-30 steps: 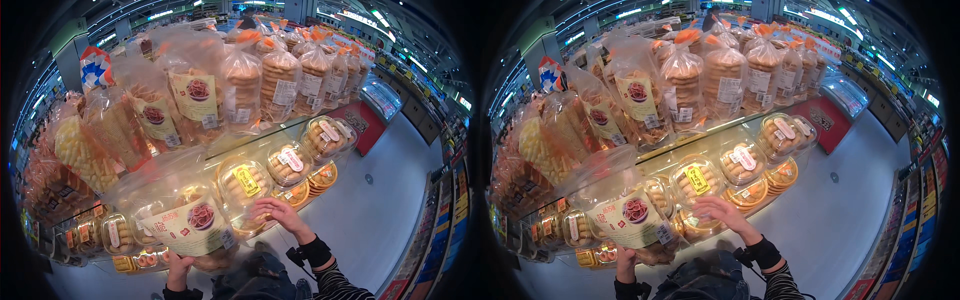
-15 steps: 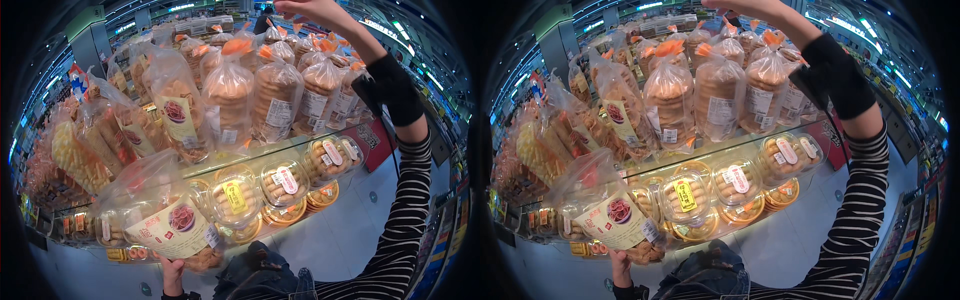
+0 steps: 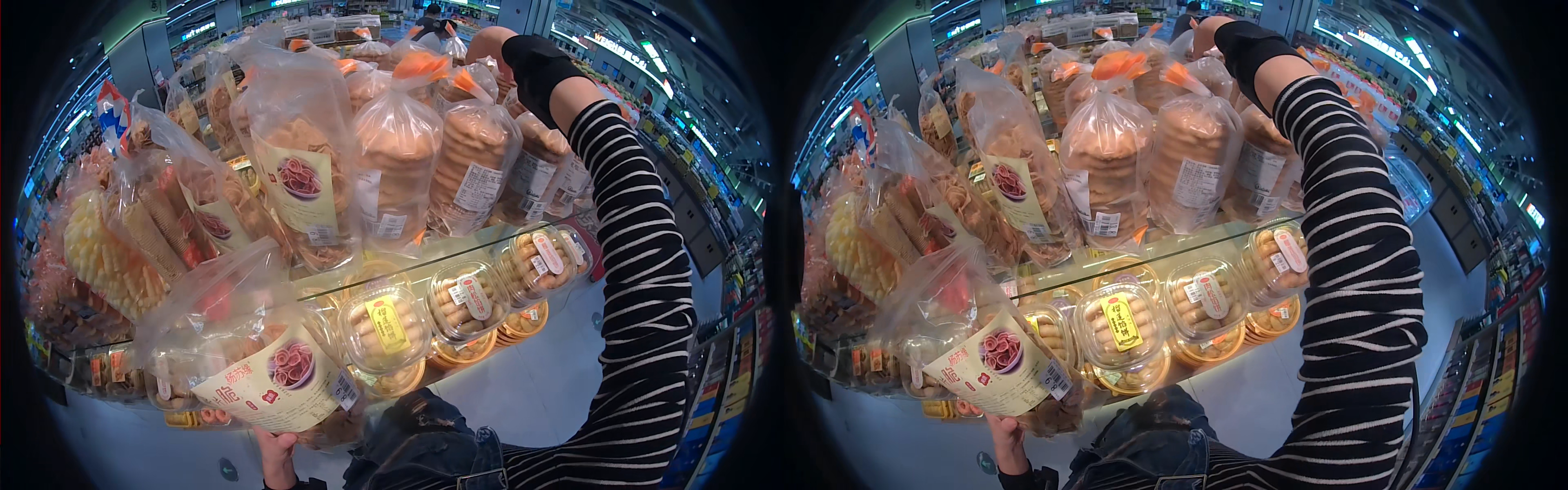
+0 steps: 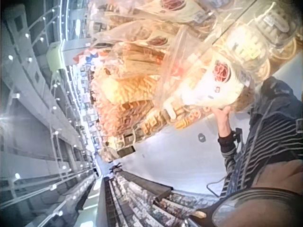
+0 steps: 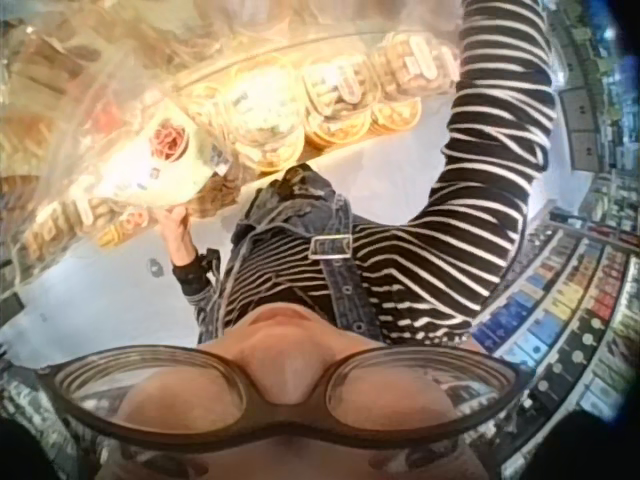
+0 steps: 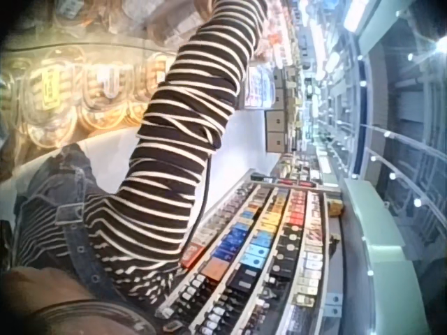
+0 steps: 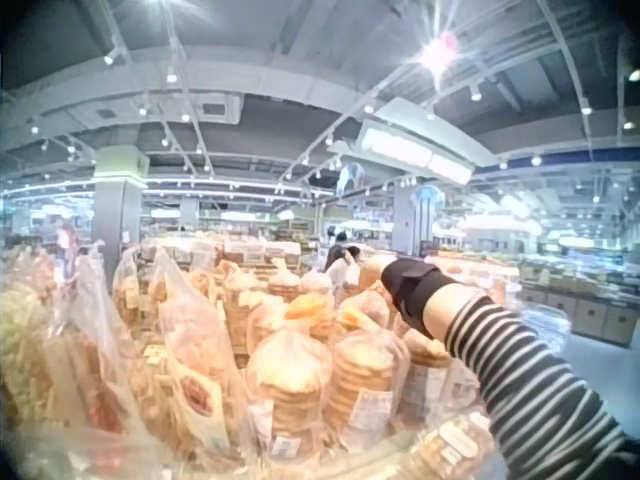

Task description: Pick up various packaged bakery and snack items and put them in a shopping basket.

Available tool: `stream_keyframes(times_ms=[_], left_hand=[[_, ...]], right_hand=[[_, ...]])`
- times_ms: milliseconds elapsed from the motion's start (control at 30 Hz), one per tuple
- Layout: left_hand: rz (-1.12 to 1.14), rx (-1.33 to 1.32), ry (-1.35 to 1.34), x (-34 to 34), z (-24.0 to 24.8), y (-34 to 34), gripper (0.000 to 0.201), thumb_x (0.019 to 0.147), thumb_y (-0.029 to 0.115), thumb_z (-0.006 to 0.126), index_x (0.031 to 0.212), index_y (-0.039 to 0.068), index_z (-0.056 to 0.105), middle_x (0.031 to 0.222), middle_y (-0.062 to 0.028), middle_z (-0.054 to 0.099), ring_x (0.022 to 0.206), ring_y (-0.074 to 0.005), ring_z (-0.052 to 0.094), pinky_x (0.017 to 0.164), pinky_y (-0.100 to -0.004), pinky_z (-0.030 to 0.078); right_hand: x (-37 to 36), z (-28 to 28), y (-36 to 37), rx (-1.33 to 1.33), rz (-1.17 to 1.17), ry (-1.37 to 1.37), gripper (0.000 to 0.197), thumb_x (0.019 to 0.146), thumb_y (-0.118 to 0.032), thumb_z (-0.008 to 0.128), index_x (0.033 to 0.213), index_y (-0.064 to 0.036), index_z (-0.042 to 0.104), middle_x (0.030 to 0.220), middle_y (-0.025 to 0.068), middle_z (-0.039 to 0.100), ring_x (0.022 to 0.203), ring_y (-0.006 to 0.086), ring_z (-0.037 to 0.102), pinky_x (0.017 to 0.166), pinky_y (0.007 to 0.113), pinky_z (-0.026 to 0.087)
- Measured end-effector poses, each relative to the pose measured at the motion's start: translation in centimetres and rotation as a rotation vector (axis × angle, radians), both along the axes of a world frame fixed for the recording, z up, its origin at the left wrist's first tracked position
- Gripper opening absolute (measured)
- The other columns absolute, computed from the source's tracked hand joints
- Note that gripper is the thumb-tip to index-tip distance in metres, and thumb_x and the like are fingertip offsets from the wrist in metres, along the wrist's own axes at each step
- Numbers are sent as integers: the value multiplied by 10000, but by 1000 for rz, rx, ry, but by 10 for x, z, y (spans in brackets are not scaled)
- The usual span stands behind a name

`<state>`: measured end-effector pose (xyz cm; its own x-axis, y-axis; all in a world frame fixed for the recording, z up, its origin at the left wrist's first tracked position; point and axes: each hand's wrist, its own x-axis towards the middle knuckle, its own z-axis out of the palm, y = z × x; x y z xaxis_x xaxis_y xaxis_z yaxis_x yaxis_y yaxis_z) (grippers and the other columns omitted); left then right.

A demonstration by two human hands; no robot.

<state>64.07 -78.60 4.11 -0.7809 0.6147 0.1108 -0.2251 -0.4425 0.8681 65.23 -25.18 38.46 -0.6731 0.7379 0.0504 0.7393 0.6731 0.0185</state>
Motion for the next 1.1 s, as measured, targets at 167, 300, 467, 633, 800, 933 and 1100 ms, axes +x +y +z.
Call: stream_keyframes(times_ms=[167, 300, 467, 633, 800, 933, 1100], left_hand=[[-53, -76, 14, -4, 8, 3, 929, 526, 316, 766, 1210, -24, 237, 1149, -129, 418, 1012, -225, 467, 849, -339, 397], [4, 42, -14, -4, 14, 10, 806, 531, 249, 783, 1128, -74, 348, 1009, -131, 522, 864, -195, 544, 736, -286, 454], [-73, -132, 2, -11, 8, 3, 971, 513, 390, 766, 1210, -28, 235, 1162, -121, 409, 1030, -215, 449, 861, -335, 376], [-87, -219, 50, -13, 3, -2, 1014, 484, 472, 751, 1205, -36, 250, 1175, -120, 405, 1042, -208, 441, 861, -334, 377], [1, -29, -51, -8, 5, 5, 936, 466, 313, 808, 1166, -67, 316, 1081, -119, 485, 956, -196, 496, 825, -307, 402], [66, -61, -39, -9, -4, -7, 928, 448, 251, 818, 1164, -64, 319, 1081, -116, 484, 947, -195, 500, 826, -308, 406], [-18, -298, 49, -8, 3, -5, 1047, 443, 468, 765, 1209, -38, 261, 1187, -122, 401, 1065, -210, 427, 882, -339, 366]], right_hand=[[-7, -13, 18, 69, -70, 59, 378, 687, -332, 578, 911, -28, 582, 889, 142, 582, 735, 244, 585, 609, 340, 472], [-11, -18, 27, -129, -194, 245, 362, 712, -260, 551, 976, -11, 544, 981, 133, 542, 707, 267, 583, 552, 373, 479], [-12, -25, 62, -245, -44, 396, 375, 726, -204, 556, 1016, 30, 513, 1004, 147, 536, 750, 311, 588, 582, 401, 513], [-14, -20, 99, -391, -47, 415, 325, 733, -139, 538, 1012, 25, 505, 1000, 142, 536, 788, 310, 572, 578, 379, 505], [-7, -17, 125, 154, 299, -76, 184, 677, -81, 586, 833, 17, 584, 775, 122, 603, 691, 237, 609, 593, 312, 498], [-20, -16, 118, 416, 284, -278, 168, 660, -145, 580, 785, -37, 609, 829, 113, 604, 672, 234, 599, 619, 303, 470], [-12, -11, 169, 712, 228, -525, 180, 668, -173, 567, 811, -83, 629, 854, 118, 598, 789, 265, 576, 666, 329, 462]])
